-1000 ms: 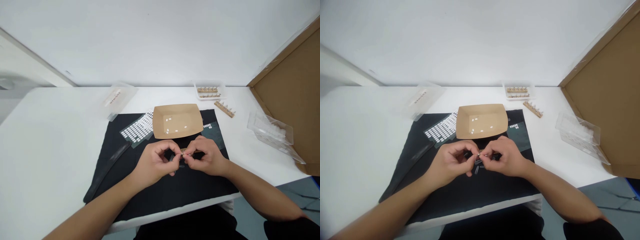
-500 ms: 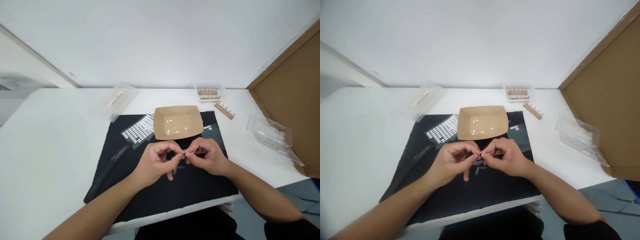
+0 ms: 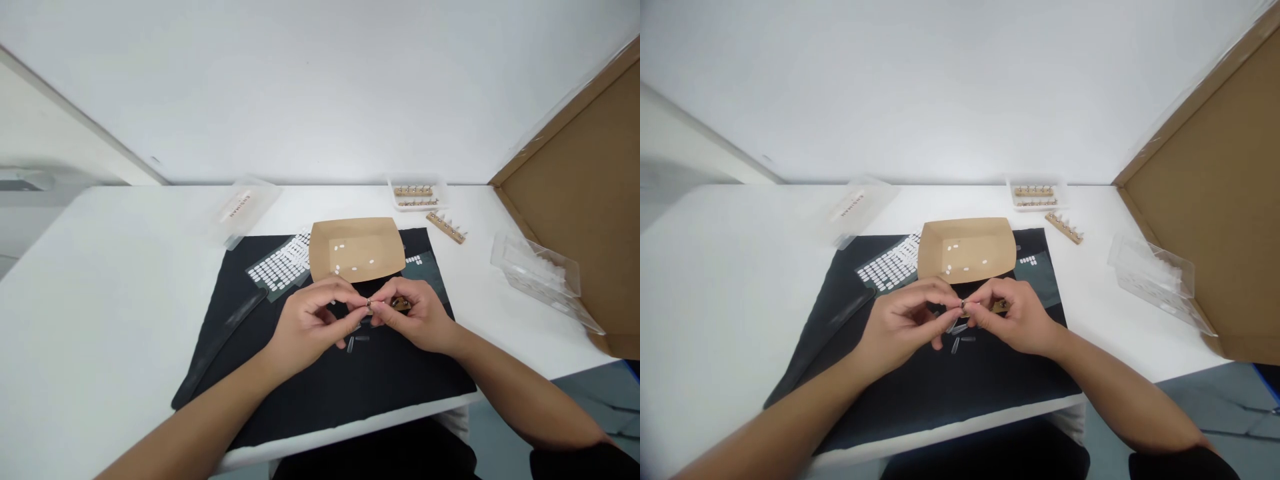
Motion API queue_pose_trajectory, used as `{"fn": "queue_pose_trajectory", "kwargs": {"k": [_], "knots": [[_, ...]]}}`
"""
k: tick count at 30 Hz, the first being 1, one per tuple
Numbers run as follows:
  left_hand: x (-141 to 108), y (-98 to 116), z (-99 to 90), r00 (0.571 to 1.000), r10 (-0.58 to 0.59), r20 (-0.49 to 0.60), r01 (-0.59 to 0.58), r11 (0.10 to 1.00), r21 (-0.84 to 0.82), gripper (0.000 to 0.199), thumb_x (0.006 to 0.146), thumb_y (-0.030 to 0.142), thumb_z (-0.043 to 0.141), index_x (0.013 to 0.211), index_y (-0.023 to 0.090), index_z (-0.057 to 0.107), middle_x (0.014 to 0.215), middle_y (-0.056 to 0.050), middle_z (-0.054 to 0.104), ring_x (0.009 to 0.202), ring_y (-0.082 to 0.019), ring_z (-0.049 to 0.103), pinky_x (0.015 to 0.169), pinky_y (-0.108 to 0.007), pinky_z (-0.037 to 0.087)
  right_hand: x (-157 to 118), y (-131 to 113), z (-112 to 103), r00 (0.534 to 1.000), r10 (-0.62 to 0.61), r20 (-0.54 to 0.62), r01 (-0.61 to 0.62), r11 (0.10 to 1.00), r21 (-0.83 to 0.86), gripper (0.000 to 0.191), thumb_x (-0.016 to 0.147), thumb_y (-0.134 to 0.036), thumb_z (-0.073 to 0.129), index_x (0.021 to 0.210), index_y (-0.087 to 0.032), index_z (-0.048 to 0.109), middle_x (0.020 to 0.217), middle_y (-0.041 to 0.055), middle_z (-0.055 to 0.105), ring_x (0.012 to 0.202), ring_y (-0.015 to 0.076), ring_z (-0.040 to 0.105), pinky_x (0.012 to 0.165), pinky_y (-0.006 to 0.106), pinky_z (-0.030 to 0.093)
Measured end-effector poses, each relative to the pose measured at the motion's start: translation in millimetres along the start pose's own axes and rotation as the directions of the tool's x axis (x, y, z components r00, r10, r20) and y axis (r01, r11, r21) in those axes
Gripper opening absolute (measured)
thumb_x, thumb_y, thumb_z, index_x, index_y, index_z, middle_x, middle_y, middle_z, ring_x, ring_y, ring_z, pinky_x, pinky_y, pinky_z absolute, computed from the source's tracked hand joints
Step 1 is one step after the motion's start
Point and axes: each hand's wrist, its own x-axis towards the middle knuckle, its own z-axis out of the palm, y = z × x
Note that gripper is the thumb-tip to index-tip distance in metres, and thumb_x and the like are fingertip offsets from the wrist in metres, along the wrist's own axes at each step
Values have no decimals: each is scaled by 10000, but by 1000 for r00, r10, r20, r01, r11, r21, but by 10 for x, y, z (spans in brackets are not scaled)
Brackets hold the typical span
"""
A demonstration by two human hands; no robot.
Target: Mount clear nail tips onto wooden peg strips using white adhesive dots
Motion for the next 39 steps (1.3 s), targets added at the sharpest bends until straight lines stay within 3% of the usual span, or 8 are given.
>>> {"fn": "queue_pose_trajectory", "kwargs": {"k": [9, 20, 29, 39], "knots": [[58, 6, -58, 991, -66, 117, 77, 993, -91, 129, 947, 268, 770, 980, 147, 798, 970, -56, 674, 602, -107, 712, 386, -172, 612, 5, -25, -19, 999, 22, 25, -22, 1000, 1, 138, 1031, -345, 715, 993, -216, 744, 792, -8, 779, 697, 114, 712, 665, 221, 537], [22, -17, -40, 993, -58, 99, 55, 998, 28, 182, 999, 313, 703, 993, 136, 743, 994, -48, 629, 520, -62, 665, 386, -164, 595, 6, -10, -16, 997, 69, 46, -70, 997, 38, 149, 1028, -357, 718, 990, -215, 741, 815, -3, 782, 727, 124, 728, 672, 223, 545], [6, -37, -16, 989, -53, 139, 42, 996, 80, 215, 1041, 348, 626, 985, 146, 673, 974, -39, 588, 580, -78, 652, 416, -184, 611, 52, -39, -14, 990, 114, 87, -120, 990, 74, 185, 1036, -365, 695, 986, -199, 758, 848, 9, 778, 746, 126, 736, 723, 230, 590], [15, -39, 29, 993, -46, 113, 30, 990, 138, 153, 1005, 251, 614, 885, 158, 591, 903, 10, 579, 460, -30, 634, 404, -121, 526, 77, -8, -13, 995, -24, 101, 42, 981, -188, 201, 1093, -349, 611, 1020, -237, 762, 843, -14, 783, 781, 129, 733, 795, 241, 553]]}}
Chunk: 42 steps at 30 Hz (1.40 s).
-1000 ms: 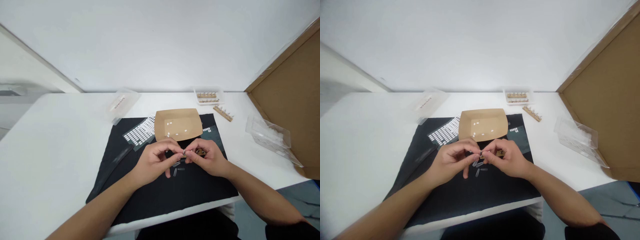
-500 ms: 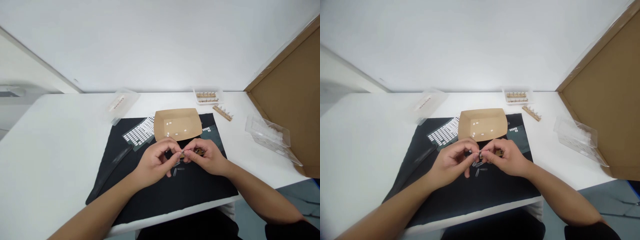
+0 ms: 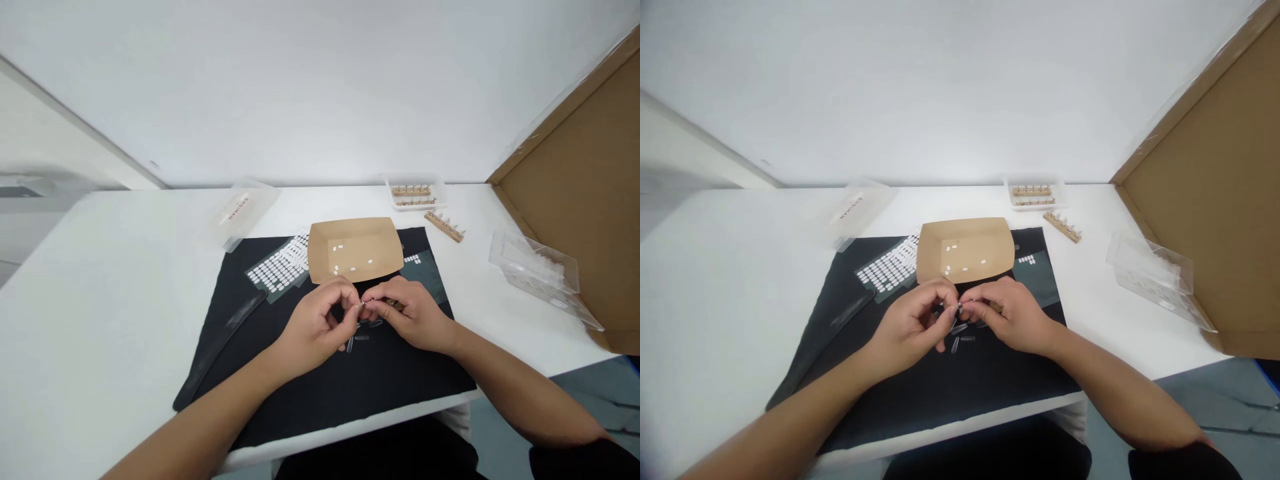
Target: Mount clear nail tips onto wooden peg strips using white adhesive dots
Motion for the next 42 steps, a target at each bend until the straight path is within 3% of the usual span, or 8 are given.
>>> {"fn": "queue_pose_trajectory", "kwargs": {"k": [10, 19, 25, 42], "knots": [[-10, -18, -5, 998, 61, -22, -58, 991, 117, 86, 951, 172, 616, 868, 181, 593, 840, 15, 572, 535, -50, 600, 435, -127, 485, -24, 40, 36, 996, -90, 29, 92, 990, -103, 208, 1134, -259, 510, 1055, -241, 702, 884, -32, 787, 815, 124, 734, 907, 298, 438], [-20, -3, -25, 999, -47, -1, 46, 996, -78, 161, 986, 297, 662, 930, 146, 652, 921, -24, 593, 555, -66, 623, 405, -161, 567, -29, 32, 30, 997, -71, 25, 73, 994, -85, 201, 1133, -268, 510, 1056, -245, 694, 888, -29, 796, 809, 129, 738, 912, 310, 427], [-18, -1, -87, 998, -31, 62, 38, 992, -118, 190, 969, 317, 711, 1034, 138, 704, 955, -45, 602, 613, -91, 636, 411, -186, 609, -31, 21, 28, 997, -76, 15, 77, 994, -76, 221, 1135, -292, 508, 1048, -250, 708, 881, -24, 801, 807, 138, 745, 914, 318, 441], [39, 66, -77, 982, -161, 100, 181, 953, -243, 361, 947, 490, 749, 926, 133, 697, 840, -9, 604, 524, -78, 626, 366, -169, 572, -28, 54, 31, 995, -95, 9, 95, 993, -73, 226, 1128, -317, 532, 1027, -251, 723, 869, -13, 781, 810, 143, 722, 900, 310, 479]]}}
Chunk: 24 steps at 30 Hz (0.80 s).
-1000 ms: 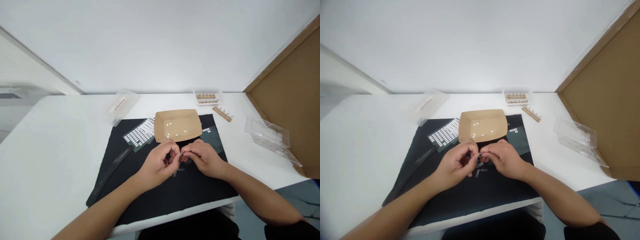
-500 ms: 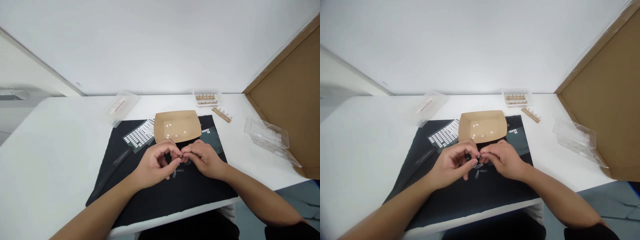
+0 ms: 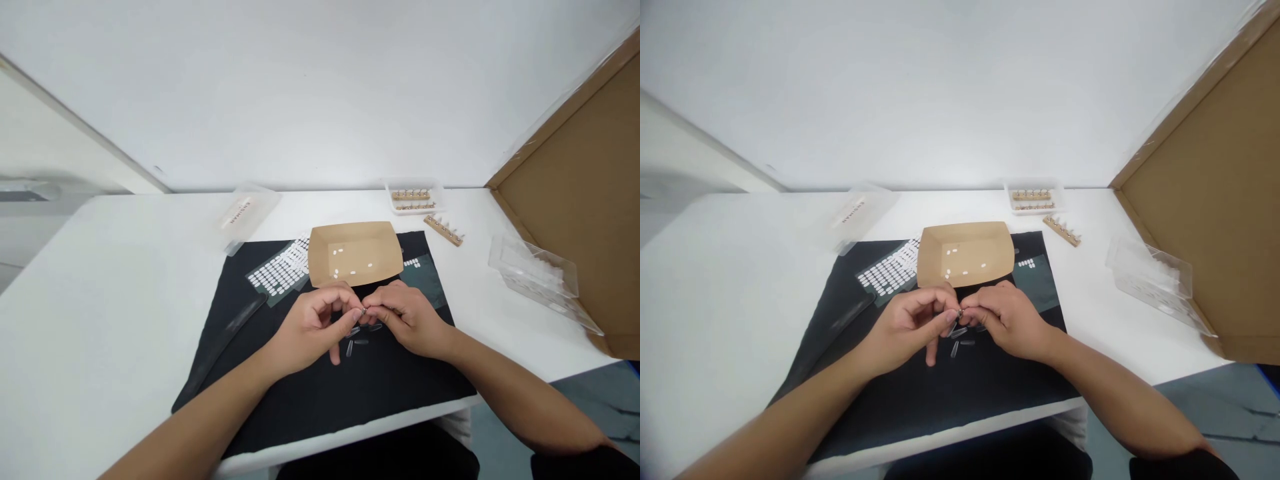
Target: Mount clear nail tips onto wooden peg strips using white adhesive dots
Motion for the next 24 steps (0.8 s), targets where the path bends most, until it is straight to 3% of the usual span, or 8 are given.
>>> {"fn": "queue_pose_trajectory", "kwargs": {"k": [5, 15, 24], "knots": [[-8, -28, 7, 1000, -1, -8, 1, 1000, 15, 362, 915, 465, 781, 855, 126, 668, 815, 7, 562, 489, -73, 620, 376, -186, 587, 2, 6, -1, 999, -46, 12, 47, 999, -17, 197, 1109, -333, 577, 1028, -246, 734, 872, 0, 774, 811, 154, 704, 849, 310, 489], [-29, -48, 30, 997, -59, -51, 61, 998, 32, 268, 892, 375, 775, 837, 139, 659, 693, 25, 574, 482, -89, 606, 396, -197, 586, -15, 38, 20, 998, -63, 8, 63, 997, -52, 160, 1102, -307, 596, 1085, -253, 745, 942, 2, 821, 859, 164, 751, 891, 329, 490], [-35, 26, 100, 987, -109, -117, 111, 994, 8, 302, 857, 397, 799, 805, 149, 636, 632, 56, 552, 425, -79, 598, 366, -156, 531, -31, 51, 40, 1000, -3, -5, 2, 997, -71, 142, 1080, -313, 640, 1098, -276, 776, 941, -14, 841, 814, 160, 764, 898, 328, 515]]}}
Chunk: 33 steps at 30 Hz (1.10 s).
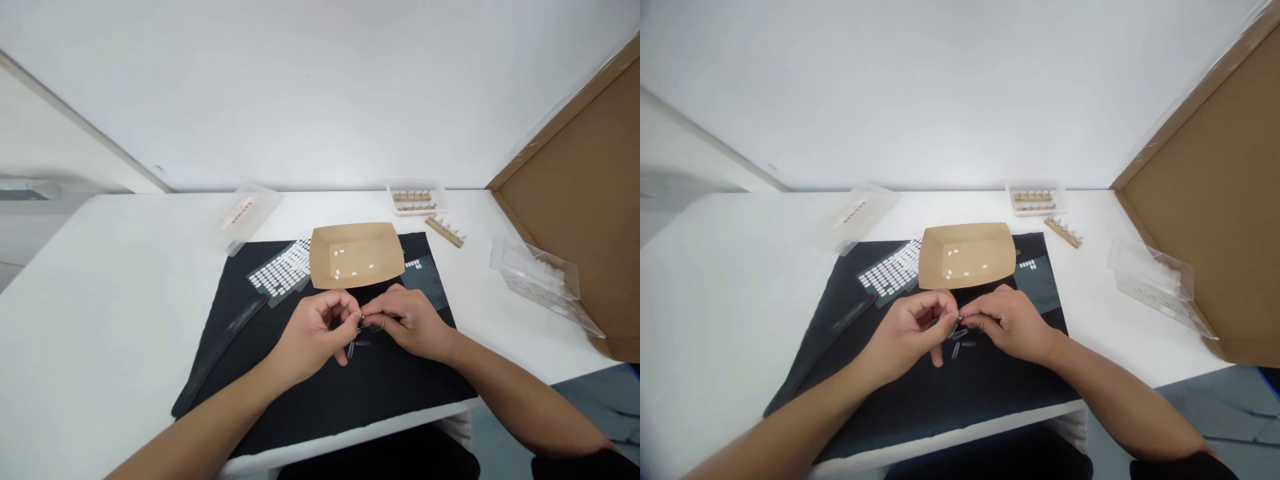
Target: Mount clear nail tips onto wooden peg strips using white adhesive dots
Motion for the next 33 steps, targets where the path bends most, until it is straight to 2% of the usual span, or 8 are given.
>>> {"fn": "queue_pose_trajectory", "kwargs": {"k": [7, 11, 16, 21, 24, 27, 31, 33], "knots": [[26, -34, -45, 998, 16, 54, -16, 1000, -15, 371, 890, 469, 794, 821, 138, 640, 673, 42, 576, 417, -87, 628, 366, -154, 523, -2, -10, -5, 1000, -5, -20, 5, 1000, 1, 124, 1064, -292, 659, 1084, -279, 781, 917, -18, 837, 779, 156, 750, 886, 322, 518], [37, -9, -86, 995, 25, 93, -24, 1000, -19, 381, 907, 498, 782, 872, 132, 682, 755, 22, 582, 440, -81, 613, 354, -189, 557, 3, -11, -18, 998, -18, -57, 20, 1000, 24, 125, 1058, -276, 665, 1075, -284, 788, 880, -26, 828, 759, 147, 742, 878, 304, 525], [40, 13, -152, 990, 42, 136, -51, 997, 64, 337, 955, 475, 735, 951, 138, 736, 853, 0, 574, 483, -73, 615, 367, -193, 582, 6, -17, -31, 998, 5, -64, -1, 998, 67, 124, 1045, -252, 674, 1055, -277, 795, 869, -21, 820, 792, 148, 739, 808, 260, 538], [31, 7, -171, 986, 70, 153, -93, 985, 145, 313, 966, 453, 714, 946, 141, 738, 866, -17, 576, 544, -87, 622, 393, -194, 596, -1, -7, -21, 998, 12, -54, -10, 999, 53, 121, 1039, -241, 682, 1059, -282, 794, 879, -28, 821, 792, 143, 732, 818, 259, 523], [28, -2, -147, 986, 88, 140, -108, 983, 145, 306, 960, 438, 715, 900, 138, 719, 835, -10, 566, 564, -95, 625, 428, -210, 615, 1, -13, -13, 999, -1, -47, 3, 999, 36, 119, 1045, -241, 677, 1065, -273, 789, 873, -28, 821, 763, 135, 727, 855, 270, 511], [31, -11, -108, 992, 56, 113, -66, 994, 87, 326, 939, 452, 732, 857, 142, 675, 773, 15, 551, 529, -94, 630, 437, -214, 606, 7, -25, -8, 999, -5, -46, 6, 1000, 22, 119, 1050, -244, 669, 1058, -265, 785, 862, -27, 820, 746, 134, 724, 872, 280, 502], [24, -14, -53, 998, -6, 64, 4, 1000, 25, 357, 930, 477, 729, 826, 151, 625, 694, 51, 534, 442, -84, 620, 409, -183, 542, 13, -39, -9, 999, 4, -42, -3, 1000, 28, 111, 1045, -244, 678, 1056, -270, 785, 859, -35, 822, 731, 129, 720, 883, 285, 502], [15, -16, -40, 1000, 2, 22, -3, 1000, 20, 344, 951, 469, 696, 832, 154, 622, 672, 57, 535, 411, -81, 606, 399, -179, 513, 14, -47, -14, 999, 17, -39, -16, 999, 29, 113, 1046, -259, 682, 1071, -278, 790, 867, -34, 825, 729, 131, 721, 885, 293, 506]]}}
